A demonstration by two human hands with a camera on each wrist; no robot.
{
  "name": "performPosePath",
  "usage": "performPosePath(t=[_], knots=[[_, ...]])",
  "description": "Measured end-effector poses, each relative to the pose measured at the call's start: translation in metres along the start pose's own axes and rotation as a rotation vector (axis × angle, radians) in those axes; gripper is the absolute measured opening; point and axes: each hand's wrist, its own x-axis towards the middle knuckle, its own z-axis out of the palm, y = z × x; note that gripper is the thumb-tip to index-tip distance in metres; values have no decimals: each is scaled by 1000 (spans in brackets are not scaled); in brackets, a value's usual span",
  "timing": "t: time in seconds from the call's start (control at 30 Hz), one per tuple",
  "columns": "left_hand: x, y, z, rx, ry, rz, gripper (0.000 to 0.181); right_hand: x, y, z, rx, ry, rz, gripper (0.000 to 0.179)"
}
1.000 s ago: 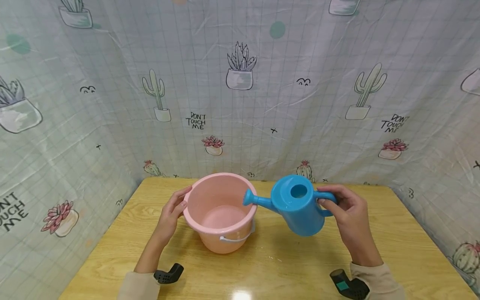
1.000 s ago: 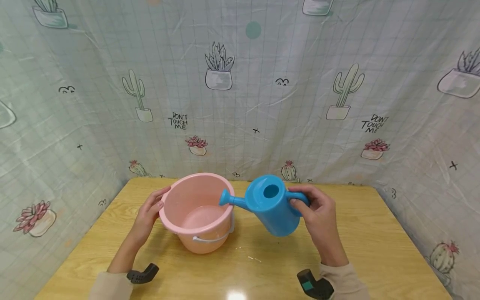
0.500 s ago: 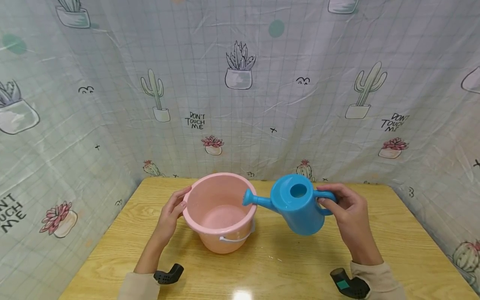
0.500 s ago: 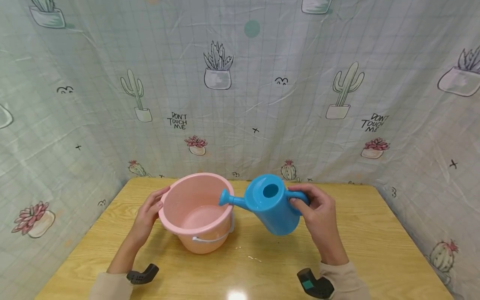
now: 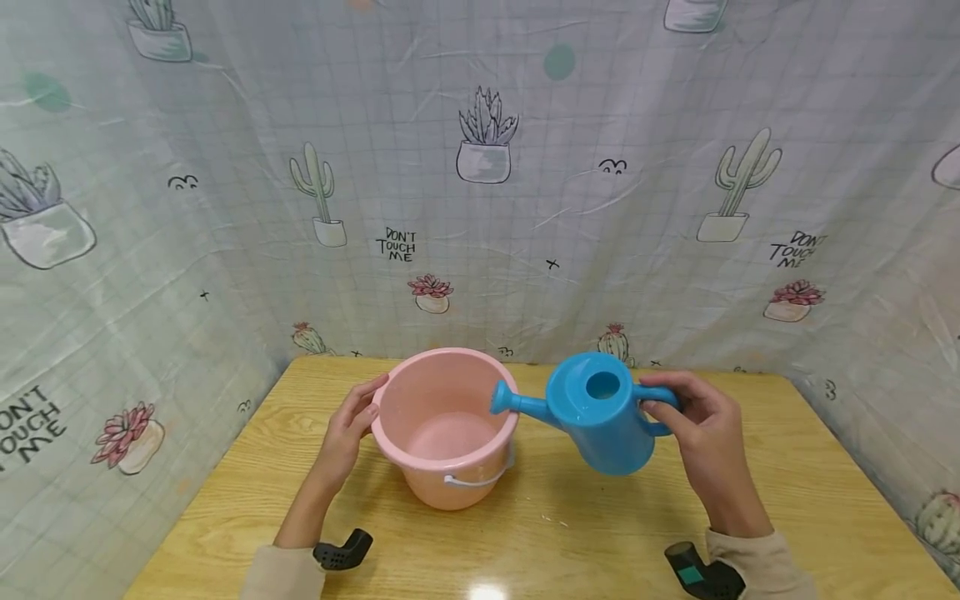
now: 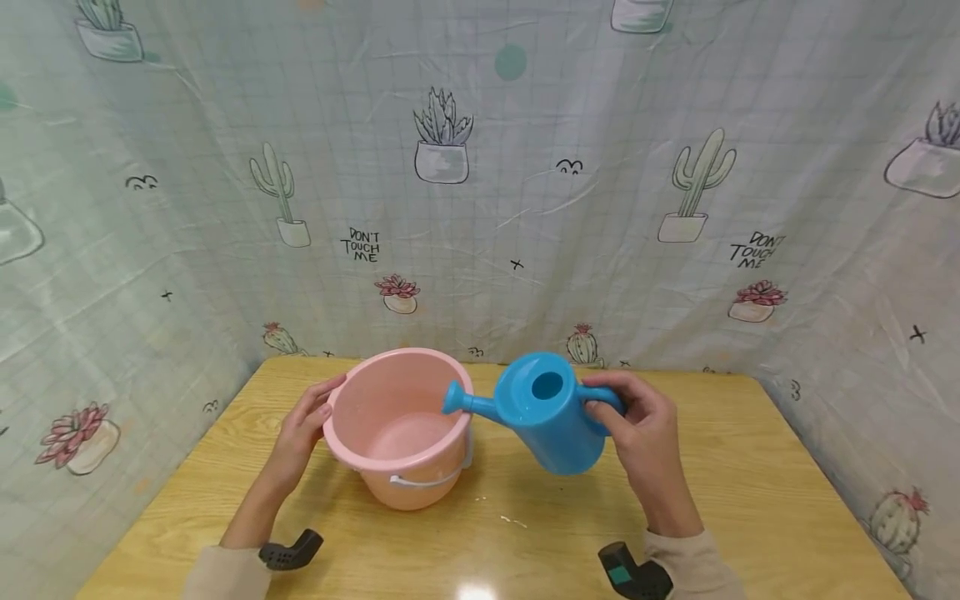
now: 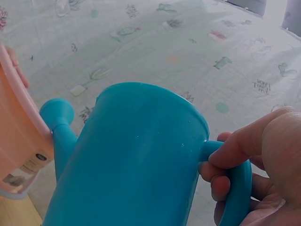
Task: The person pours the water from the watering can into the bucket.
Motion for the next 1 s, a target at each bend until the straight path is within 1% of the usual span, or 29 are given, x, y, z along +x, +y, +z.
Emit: performPosePath(t=[0.27, 0.4, 0.67, 1.0], knots=[[-2, -3, 0, 2, 9, -19, 41, 2, 1, 2, -12, -6, 11, 23], [-2, -4, 0, 2, -4, -10, 42, 3, 0, 2, -19, 5, 25, 22], [-1, -4, -1, 3, 3, -3, 41, 8, -2, 7, -8, 35, 40, 21], [-1, -4, -1, -1, -2, 4, 42, 8, -2, 9, 2, 56, 37, 19]])
